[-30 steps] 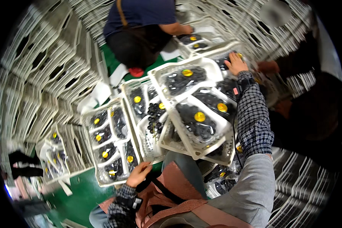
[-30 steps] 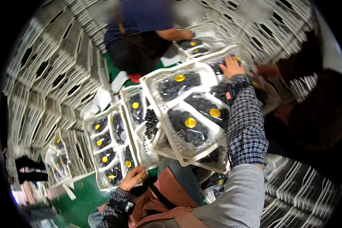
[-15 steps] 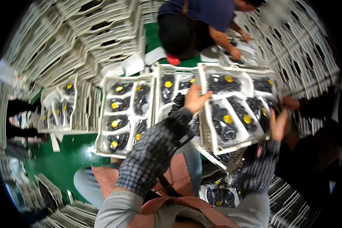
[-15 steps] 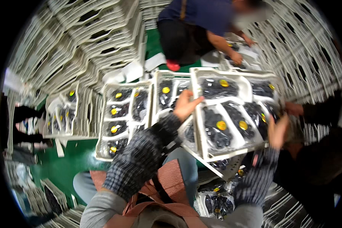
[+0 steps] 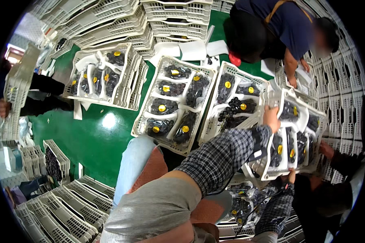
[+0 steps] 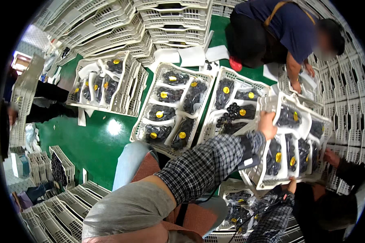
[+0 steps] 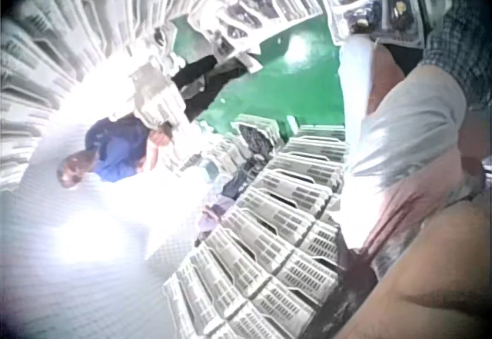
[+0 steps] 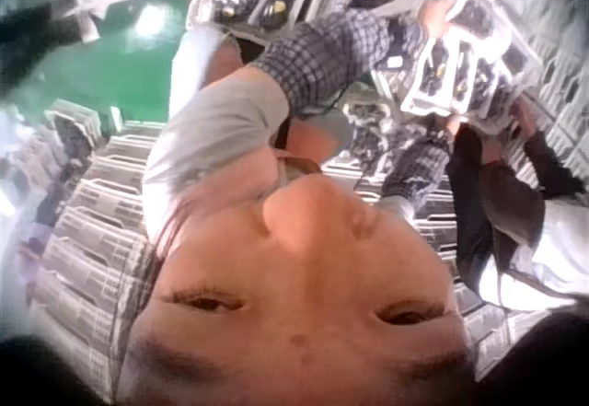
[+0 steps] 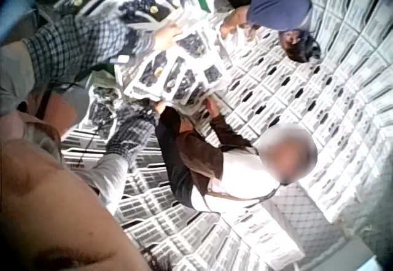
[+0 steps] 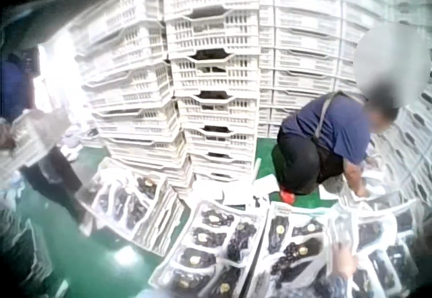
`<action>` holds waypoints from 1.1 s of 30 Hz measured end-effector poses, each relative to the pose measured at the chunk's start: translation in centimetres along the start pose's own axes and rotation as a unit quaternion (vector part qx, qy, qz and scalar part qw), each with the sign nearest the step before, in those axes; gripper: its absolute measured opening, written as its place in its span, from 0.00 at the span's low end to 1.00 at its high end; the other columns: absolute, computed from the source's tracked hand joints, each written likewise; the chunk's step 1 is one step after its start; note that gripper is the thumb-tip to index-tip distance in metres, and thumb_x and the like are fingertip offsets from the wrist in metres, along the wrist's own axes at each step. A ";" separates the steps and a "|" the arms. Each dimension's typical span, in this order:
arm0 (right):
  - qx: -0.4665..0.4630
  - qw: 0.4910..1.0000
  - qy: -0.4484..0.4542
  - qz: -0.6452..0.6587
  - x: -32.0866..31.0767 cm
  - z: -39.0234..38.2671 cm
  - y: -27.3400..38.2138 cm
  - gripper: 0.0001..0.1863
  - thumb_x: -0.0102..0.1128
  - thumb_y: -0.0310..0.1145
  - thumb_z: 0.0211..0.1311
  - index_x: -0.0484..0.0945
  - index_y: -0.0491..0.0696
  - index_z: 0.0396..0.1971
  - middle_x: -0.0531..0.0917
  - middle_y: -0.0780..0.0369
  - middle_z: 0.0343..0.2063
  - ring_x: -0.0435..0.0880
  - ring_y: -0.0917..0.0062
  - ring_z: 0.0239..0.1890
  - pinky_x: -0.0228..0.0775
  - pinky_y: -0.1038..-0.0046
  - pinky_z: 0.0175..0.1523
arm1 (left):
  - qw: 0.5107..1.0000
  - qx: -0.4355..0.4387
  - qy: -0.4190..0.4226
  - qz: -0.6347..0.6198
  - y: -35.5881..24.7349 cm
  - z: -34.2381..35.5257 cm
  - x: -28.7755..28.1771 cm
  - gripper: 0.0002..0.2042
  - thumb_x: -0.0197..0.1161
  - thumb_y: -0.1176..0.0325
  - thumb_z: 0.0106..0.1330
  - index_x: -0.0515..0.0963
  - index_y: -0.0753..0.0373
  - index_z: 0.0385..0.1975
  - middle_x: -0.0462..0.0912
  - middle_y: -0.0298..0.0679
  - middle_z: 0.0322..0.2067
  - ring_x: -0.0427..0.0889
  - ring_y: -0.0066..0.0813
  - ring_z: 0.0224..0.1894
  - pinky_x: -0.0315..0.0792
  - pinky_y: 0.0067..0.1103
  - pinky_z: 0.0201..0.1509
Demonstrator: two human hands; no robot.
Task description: The person packs vacuum-sealed bags of dark grapes into white plastic crates. They pick up bags from a pile on the floor and arrange them neatly into the crates, occasionally adjusting the bags to fit. The person works alongside other workers in a warehouse environment.
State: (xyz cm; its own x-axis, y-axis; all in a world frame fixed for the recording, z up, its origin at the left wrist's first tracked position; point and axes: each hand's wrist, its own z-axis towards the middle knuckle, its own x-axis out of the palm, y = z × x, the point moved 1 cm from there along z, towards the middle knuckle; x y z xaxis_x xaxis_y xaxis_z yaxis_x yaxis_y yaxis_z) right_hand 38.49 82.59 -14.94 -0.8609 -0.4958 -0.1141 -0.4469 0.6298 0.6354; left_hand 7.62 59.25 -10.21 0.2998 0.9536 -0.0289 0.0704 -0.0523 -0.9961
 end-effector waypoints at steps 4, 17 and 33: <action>-0.027 0.994 0.044 0.100 -2.2 -1.8 -0.7 0.23 0.48 0.31 0.48 0.69 0.42 0.48 0.75 0.55 0.47 0.72 0.60 0.51 0.61 0.56 0.59 | 0.997 0.004 0.019 0.071 -4.9 -3.1 -0.6 0.21 0.57 0.84 0.43 0.71 0.63 0.40 0.62 0.58 0.46 0.64 0.59 0.50 0.63 0.37 0.54; -0.132 0.989 0.063 0.018 5.4 -14.6 -1.0 0.18 0.51 0.22 0.43 0.72 0.41 0.39 0.77 0.61 0.35 0.76 0.73 0.38 0.68 0.73 0.46 | 0.993 -0.104 -0.033 0.042 -9.5 -8.8 -15.3 0.18 0.58 0.82 0.44 0.70 0.65 0.39 0.68 0.50 0.43 0.70 0.47 0.44 0.67 0.33 0.48; -0.165 0.913 0.328 -0.180 41.5 -24.0 -6.3 0.14 0.52 0.19 0.45 0.74 0.42 0.36 0.74 0.70 0.24 0.70 0.87 0.25 0.62 0.83 0.30 | 0.860 -0.178 -0.441 -0.184 -3.5 -24.5 -44.0 0.18 0.57 0.85 0.47 0.70 0.68 0.41 0.78 0.38 0.35 0.78 0.26 0.35 0.72 0.21 0.39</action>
State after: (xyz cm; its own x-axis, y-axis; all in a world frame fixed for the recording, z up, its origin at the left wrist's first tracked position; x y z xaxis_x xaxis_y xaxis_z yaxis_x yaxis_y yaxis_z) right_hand 11.44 43.74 -5.36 -0.2945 -0.9543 0.0517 -0.4810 0.1948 0.8548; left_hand 17.51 10.16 -3.41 -0.6328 0.7706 0.0756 0.3391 0.3636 -0.8677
